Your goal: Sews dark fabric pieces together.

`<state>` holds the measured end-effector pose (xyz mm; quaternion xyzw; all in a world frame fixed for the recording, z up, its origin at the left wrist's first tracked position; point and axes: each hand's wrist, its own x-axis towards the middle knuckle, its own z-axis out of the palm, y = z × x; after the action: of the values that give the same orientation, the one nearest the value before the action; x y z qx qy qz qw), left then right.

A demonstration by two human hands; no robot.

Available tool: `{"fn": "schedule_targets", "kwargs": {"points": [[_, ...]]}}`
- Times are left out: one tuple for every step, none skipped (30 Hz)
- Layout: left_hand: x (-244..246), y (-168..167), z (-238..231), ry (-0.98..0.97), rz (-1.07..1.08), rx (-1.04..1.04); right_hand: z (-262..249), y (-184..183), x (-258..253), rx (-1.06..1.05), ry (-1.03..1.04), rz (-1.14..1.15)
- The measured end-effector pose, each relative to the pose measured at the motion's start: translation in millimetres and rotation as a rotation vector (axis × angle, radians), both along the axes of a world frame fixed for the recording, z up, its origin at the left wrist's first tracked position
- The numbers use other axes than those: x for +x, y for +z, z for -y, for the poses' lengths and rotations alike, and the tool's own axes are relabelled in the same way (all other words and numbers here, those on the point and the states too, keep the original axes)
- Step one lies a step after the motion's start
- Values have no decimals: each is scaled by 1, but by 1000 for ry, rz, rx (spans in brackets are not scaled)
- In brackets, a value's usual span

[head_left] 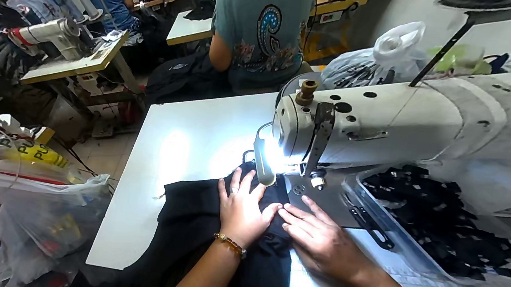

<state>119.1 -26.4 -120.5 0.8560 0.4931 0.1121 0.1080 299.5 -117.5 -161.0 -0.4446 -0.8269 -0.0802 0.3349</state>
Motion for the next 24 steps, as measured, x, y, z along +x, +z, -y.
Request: {"fn": "schedule_targets", "kwargs": {"points": [[0,0,0,-1,1,-2,0,0,0,-3,-2,-3],[0,0,0,-1,1,-2,1,0,0,-4,-4,-2],[0,-1,0,-1,0,-1,1,0,0,-3,-4,-2],[0,-1,0,0,-1,2,1,-1,0,-3,-4,-4],[0,-1,1,2,-4,4,1,-1,0,-1,-2,-7],[0,-1,1,4,-5,0,0,-2,0,-1,2,-9],[-1,0,1,5,1,0,0,-2,0,1,7,-10],[-1,1,1,5,3,-2,0,-2,0,1,12,-10],[-1,2,1,2,6,-7,0,-1,0,-5,15,-8],[-2,2,1,0,8,-10,1,0,-1,-14,16,-9],[-3,2,2,-2,9,-7,2,0,-2,-18,15,-10],[-3,2,1,-3,9,-4,2,1,-2,-21,14,-11],[-2,2,0,-4,7,-6,1,1,-2,-16,12,-12],[-2,3,0,-5,9,-6,0,1,-1,-13,11,-13],[-2,3,-1,-5,12,-1,0,2,-1,-15,11,-12],[-2,3,-2,-4,12,6,-1,3,0,-18,13,-8],[-2,4,-3,-5,13,15,-3,4,0,-22,19,-5],[-2,5,-3,-6,16,21,-4,4,1,-30,24,-6],[-1,6,-3,-4,14,19,-6,5,1,-40,22,-6],[0,8,-6,4,8,8,-9,6,1,-49,17,-6],[2,9,-9,19,-2,-12,-12,7,1,-52,9,-7],[4,10,-12,31,-3,-20,-16,8,0,-45,2,-11],[6,11,-14,39,-5,-22,-19,8,0,-39,-6,-17],[6,12,-15,44,-11,-25,-20,8,-1,-35,-14,-21]]}}
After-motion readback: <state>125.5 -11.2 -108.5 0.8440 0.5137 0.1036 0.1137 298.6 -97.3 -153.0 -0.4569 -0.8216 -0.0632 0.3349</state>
